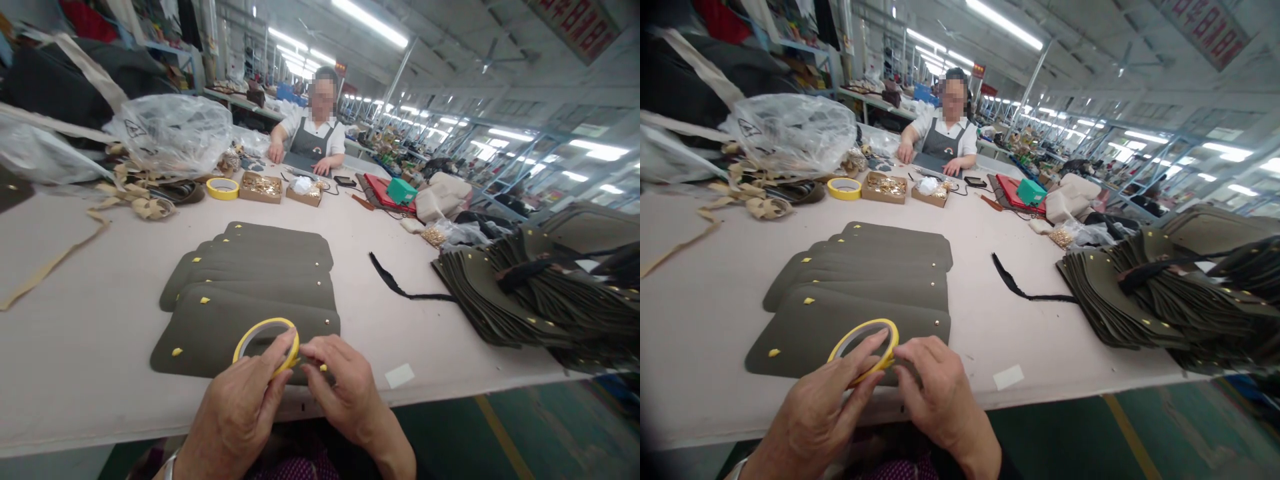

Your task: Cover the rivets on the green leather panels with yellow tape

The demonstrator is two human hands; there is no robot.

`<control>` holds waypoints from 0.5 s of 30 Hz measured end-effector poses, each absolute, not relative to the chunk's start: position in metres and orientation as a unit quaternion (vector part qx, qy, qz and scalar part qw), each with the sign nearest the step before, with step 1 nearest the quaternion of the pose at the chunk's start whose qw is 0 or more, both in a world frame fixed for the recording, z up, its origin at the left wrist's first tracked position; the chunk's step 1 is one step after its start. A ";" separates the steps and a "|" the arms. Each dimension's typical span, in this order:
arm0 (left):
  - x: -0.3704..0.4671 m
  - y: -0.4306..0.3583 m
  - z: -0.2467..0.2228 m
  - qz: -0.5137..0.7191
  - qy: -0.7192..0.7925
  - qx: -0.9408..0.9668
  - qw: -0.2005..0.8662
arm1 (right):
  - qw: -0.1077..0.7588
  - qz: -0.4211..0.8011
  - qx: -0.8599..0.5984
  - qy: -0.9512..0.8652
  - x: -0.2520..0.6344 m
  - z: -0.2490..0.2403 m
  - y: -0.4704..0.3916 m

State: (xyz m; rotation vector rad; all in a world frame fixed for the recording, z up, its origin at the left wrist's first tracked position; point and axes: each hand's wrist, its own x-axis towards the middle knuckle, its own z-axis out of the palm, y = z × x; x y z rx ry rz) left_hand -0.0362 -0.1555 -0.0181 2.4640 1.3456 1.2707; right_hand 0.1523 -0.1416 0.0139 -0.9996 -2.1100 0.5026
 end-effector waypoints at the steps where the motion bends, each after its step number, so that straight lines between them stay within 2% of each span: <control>1: -0.035 -0.156 -0.017 0.412 0.433 0.801 0.022 | 0.362 0.184 -0.378 -0.832 0.150 0.013 -0.141; 6: -0.032 -0.155 -0.016 0.408 0.419 0.811 -0.010 | 0.355 0.105 -0.348 -0.861 0.148 -0.002 -0.139; 10: -0.029 -0.152 -0.017 0.401 0.404 0.822 0.006 | 0.375 0.047 -0.367 -0.850 0.147 -0.010 -0.141; 13: -0.023 -0.147 -0.012 0.389 0.407 0.826 0.032 | 0.416 0.088 -0.419 -0.803 0.144 -0.009 -0.143; 15: -0.018 -0.144 -0.006 0.387 0.407 0.826 0.041 | 0.434 0.192 -0.490 -0.732 0.143 -0.008 -0.142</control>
